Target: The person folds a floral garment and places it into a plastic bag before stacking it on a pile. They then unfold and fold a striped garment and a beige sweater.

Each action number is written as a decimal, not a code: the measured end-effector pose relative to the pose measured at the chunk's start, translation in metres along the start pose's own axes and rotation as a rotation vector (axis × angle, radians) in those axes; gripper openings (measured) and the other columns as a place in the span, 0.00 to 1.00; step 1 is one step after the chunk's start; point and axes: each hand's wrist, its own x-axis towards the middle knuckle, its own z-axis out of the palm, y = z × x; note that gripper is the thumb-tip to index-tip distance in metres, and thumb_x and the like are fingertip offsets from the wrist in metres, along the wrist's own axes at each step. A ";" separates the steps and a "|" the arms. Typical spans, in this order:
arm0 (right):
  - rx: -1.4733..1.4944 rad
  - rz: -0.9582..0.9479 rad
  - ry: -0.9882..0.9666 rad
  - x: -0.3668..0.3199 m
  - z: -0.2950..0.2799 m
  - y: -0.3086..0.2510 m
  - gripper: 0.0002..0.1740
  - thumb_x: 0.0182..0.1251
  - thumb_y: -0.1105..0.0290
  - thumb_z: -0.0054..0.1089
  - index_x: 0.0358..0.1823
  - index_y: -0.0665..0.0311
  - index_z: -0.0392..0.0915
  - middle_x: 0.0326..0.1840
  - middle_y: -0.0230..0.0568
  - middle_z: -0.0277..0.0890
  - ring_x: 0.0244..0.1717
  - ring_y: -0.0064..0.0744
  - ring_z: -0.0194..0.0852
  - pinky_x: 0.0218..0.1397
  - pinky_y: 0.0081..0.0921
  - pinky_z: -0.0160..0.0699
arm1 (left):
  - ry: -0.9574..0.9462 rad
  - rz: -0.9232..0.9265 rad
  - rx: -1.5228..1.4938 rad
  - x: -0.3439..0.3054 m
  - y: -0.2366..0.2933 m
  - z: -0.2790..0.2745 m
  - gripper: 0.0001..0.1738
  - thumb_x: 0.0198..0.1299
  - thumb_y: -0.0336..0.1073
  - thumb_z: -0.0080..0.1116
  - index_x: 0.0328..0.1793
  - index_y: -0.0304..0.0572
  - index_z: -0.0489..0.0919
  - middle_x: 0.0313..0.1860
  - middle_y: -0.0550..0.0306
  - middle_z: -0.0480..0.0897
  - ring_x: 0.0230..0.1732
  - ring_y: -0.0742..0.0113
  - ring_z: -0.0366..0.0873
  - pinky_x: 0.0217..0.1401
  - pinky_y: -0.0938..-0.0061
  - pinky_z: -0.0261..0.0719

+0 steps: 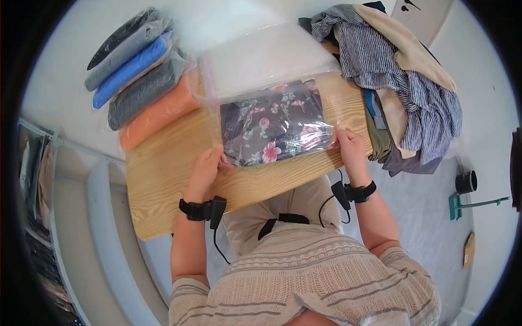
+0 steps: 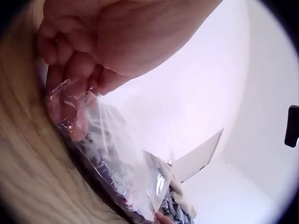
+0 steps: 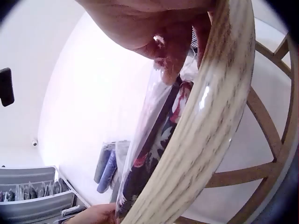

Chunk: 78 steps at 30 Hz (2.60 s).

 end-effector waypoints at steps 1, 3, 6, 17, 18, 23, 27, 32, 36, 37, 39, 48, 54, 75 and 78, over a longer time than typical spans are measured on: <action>-0.026 0.045 0.052 -0.003 0.006 -0.006 0.23 0.67 0.60 0.54 0.17 0.68 0.76 0.17 0.36 0.77 0.21 0.24 0.73 0.51 0.27 0.62 | 0.023 0.012 0.038 0.002 -0.002 -0.001 0.23 0.70 0.47 0.44 0.26 0.38 0.74 0.22 0.53 0.79 0.27 0.66 0.80 0.32 0.76 0.73; -0.056 0.088 0.109 -0.002 0.004 -0.014 0.23 0.69 0.64 0.52 0.15 0.69 0.75 0.16 0.37 0.75 0.21 0.24 0.72 0.31 0.26 0.73 | 0.042 0.029 0.073 0.008 -0.003 0.005 0.23 0.70 0.46 0.44 0.25 0.38 0.73 0.20 0.54 0.79 0.25 0.66 0.80 0.29 0.76 0.73; -0.220 0.054 0.134 -0.001 0.005 -0.014 0.18 0.67 0.68 0.52 0.21 0.72 0.75 0.15 0.37 0.73 0.19 0.22 0.70 0.23 0.25 0.68 | 0.061 -0.003 0.092 0.015 -0.005 0.005 0.23 0.70 0.45 0.44 0.24 0.39 0.72 0.18 0.56 0.76 0.22 0.65 0.79 0.27 0.75 0.72; -0.985 -0.756 -0.261 -0.017 0.083 -0.065 0.23 0.66 0.65 0.52 0.63 0.49 0.68 0.69 0.44 0.61 0.71 0.46 0.54 0.69 0.51 0.52 | 0.073 0.049 0.129 0.010 0.000 0.010 0.24 0.69 0.43 0.45 0.20 0.39 0.72 0.15 0.58 0.73 0.19 0.64 0.77 0.26 0.75 0.70; -1.098 -0.775 -0.291 -0.011 0.090 -0.058 0.25 0.67 0.62 0.51 0.66 0.45 0.66 0.71 0.43 0.59 0.73 0.45 0.52 0.71 0.53 0.50 | 0.068 0.062 0.142 0.011 -0.002 0.006 0.24 0.69 0.43 0.45 0.20 0.39 0.72 0.15 0.58 0.73 0.19 0.64 0.77 0.26 0.75 0.70; -1.154 -0.715 -0.332 0.004 0.104 -0.055 0.26 0.70 0.59 0.46 0.69 0.44 0.62 0.73 0.45 0.56 0.74 0.47 0.50 0.72 0.52 0.48 | 0.482 0.253 0.473 -0.012 0.019 0.015 0.18 0.67 0.43 0.48 0.38 0.31 0.74 0.34 0.43 0.79 0.40 0.53 0.80 0.44 0.64 0.76; -1.137 -0.700 -0.376 0.007 0.105 -0.054 0.26 0.70 0.58 0.46 0.69 0.46 0.63 0.73 0.45 0.55 0.74 0.48 0.49 0.72 0.53 0.47 | 0.260 0.738 0.820 -0.032 0.088 0.037 0.22 0.64 0.39 0.51 0.58 0.28 0.69 0.60 0.34 0.71 0.63 0.42 0.67 0.64 0.59 0.66; -1.076 -0.629 -0.477 0.022 0.101 -0.047 0.26 0.70 0.57 0.45 0.69 0.46 0.62 0.74 0.44 0.55 0.75 0.45 0.47 0.72 0.54 0.45 | -0.054 0.872 0.941 0.043 0.058 0.068 0.29 0.64 0.39 0.50 0.67 0.29 0.63 0.70 0.39 0.62 0.72 0.46 0.58 0.71 0.60 0.58; -1.182 -0.811 -0.558 0.040 0.072 -0.052 0.27 0.70 0.55 0.47 0.69 0.45 0.61 0.73 0.43 0.56 0.75 0.46 0.48 0.71 0.57 0.47 | -0.115 0.822 1.292 0.058 0.056 0.068 0.35 0.66 0.47 0.47 0.73 0.32 0.56 0.75 0.45 0.56 0.76 0.51 0.50 0.75 0.54 0.48; -1.183 -0.798 -0.568 0.042 0.066 -0.052 0.27 0.70 0.55 0.47 0.69 0.45 0.61 0.73 0.43 0.56 0.75 0.46 0.48 0.71 0.57 0.47 | -0.126 0.814 1.284 0.058 0.056 0.067 0.35 0.66 0.47 0.47 0.73 0.32 0.56 0.75 0.45 0.56 0.76 0.51 0.50 0.75 0.54 0.48; -1.199 -0.986 -0.537 0.046 0.058 -0.049 0.28 0.69 0.52 0.47 0.70 0.43 0.60 0.74 0.40 0.55 0.74 0.45 0.48 0.70 0.60 0.47 | -0.111 0.819 1.352 0.057 0.054 0.066 0.37 0.66 0.52 0.45 0.74 0.36 0.56 0.76 0.48 0.54 0.77 0.53 0.46 0.75 0.49 0.45; -1.162 -0.770 -0.720 0.057 0.060 -0.031 0.27 0.72 0.51 0.40 0.72 0.42 0.58 0.76 0.39 0.49 0.77 0.49 0.42 0.71 0.59 0.45 | -0.221 0.722 1.271 0.072 0.037 0.064 0.37 0.68 0.55 0.40 0.76 0.39 0.53 0.78 0.50 0.50 0.78 0.51 0.43 0.75 0.48 0.38; -1.058 -0.694 -0.798 0.064 0.060 -0.030 0.28 0.73 0.51 0.40 0.72 0.42 0.56 0.77 0.40 0.47 0.77 0.49 0.40 0.71 0.59 0.44 | -0.294 0.649 1.196 0.077 0.037 0.062 0.37 0.69 0.55 0.38 0.76 0.40 0.52 0.78 0.50 0.49 0.79 0.53 0.41 0.76 0.49 0.36; -1.213 -0.778 -0.867 0.081 0.049 -0.055 0.37 0.66 0.44 0.49 0.74 0.42 0.53 0.78 0.43 0.44 0.78 0.47 0.36 0.74 0.56 0.36 | -0.180 0.751 1.358 0.079 0.053 0.040 0.44 0.59 0.63 0.50 0.76 0.49 0.55 0.78 0.49 0.49 0.78 0.48 0.42 0.74 0.47 0.43; -1.105 -0.755 -0.887 0.087 0.049 -0.046 0.35 0.67 0.40 0.45 0.73 0.39 0.54 0.78 0.43 0.45 0.78 0.46 0.37 0.75 0.54 0.34 | -0.202 0.731 1.258 0.085 0.045 0.039 0.44 0.59 0.64 0.50 0.76 0.51 0.55 0.78 0.50 0.49 0.78 0.48 0.42 0.74 0.46 0.41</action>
